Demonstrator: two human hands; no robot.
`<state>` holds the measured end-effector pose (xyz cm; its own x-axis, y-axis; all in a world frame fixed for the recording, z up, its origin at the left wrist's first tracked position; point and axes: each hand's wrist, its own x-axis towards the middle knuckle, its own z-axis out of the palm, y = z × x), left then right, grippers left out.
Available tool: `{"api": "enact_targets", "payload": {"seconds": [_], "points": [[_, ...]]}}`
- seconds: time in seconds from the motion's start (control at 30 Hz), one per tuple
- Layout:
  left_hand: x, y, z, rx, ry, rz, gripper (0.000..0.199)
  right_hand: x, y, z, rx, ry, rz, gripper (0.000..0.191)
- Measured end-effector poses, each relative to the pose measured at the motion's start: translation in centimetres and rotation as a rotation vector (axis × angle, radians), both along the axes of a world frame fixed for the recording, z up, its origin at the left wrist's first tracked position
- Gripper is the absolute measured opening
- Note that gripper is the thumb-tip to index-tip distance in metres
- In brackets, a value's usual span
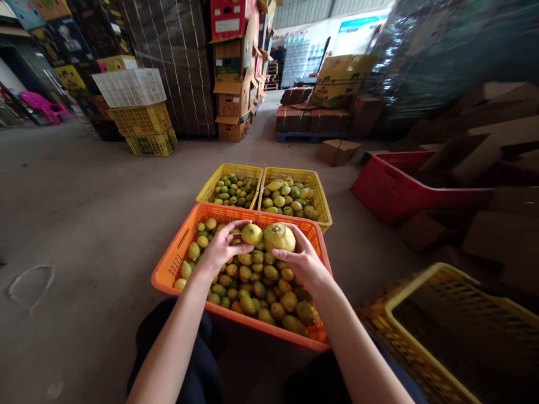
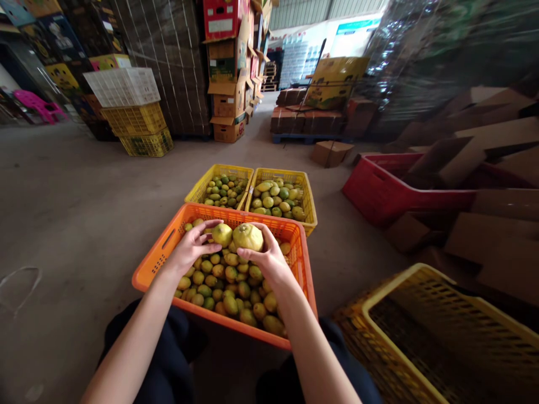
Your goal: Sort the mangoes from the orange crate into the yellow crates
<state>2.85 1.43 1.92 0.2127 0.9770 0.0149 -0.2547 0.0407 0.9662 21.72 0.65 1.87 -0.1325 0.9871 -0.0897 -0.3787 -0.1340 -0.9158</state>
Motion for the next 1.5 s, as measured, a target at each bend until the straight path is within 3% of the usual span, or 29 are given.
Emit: {"api": "enact_targets", "payload": {"seconds": [0.6, 0.97, 1.07, 1.2, 1.33, 1.5], "points": [[0.0, 0.4, -0.5, 0.016, -0.034, -0.020, 0.057, 0.1, 0.1, -0.1, 0.145, 0.000, 0.030, 0.061], [0.1, 0.1, -0.3, 0.008, -0.017, -0.016, 0.057, 0.1, 0.0, 0.0, 0.137, 0.016, 0.021, 0.060], [0.2, 0.0, -0.1, -0.046, 0.010, -0.003, 0.051, 0.1, 0.1, 0.0, 0.070, 0.082, 0.009, 0.056], [0.6, 0.2, 0.0, -0.211, 0.026, -0.030, 0.038, -0.1, 0.3, 0.0, -0.140, 0.131, 0.099, 0.031], [1.3, 0.3, 0.0, -0.382, 0.060, -0.021, 0.044, -0.3, 0.7, 0.3, -0.347, 0.095, 0.222, 0.052], [1.8, 0.4, 0.1, -0.481, 0.066, 0.029, 0.047, -0.4, 0.8, 0.6, -0.429, 0.088, 0.257, 0.067]]}}
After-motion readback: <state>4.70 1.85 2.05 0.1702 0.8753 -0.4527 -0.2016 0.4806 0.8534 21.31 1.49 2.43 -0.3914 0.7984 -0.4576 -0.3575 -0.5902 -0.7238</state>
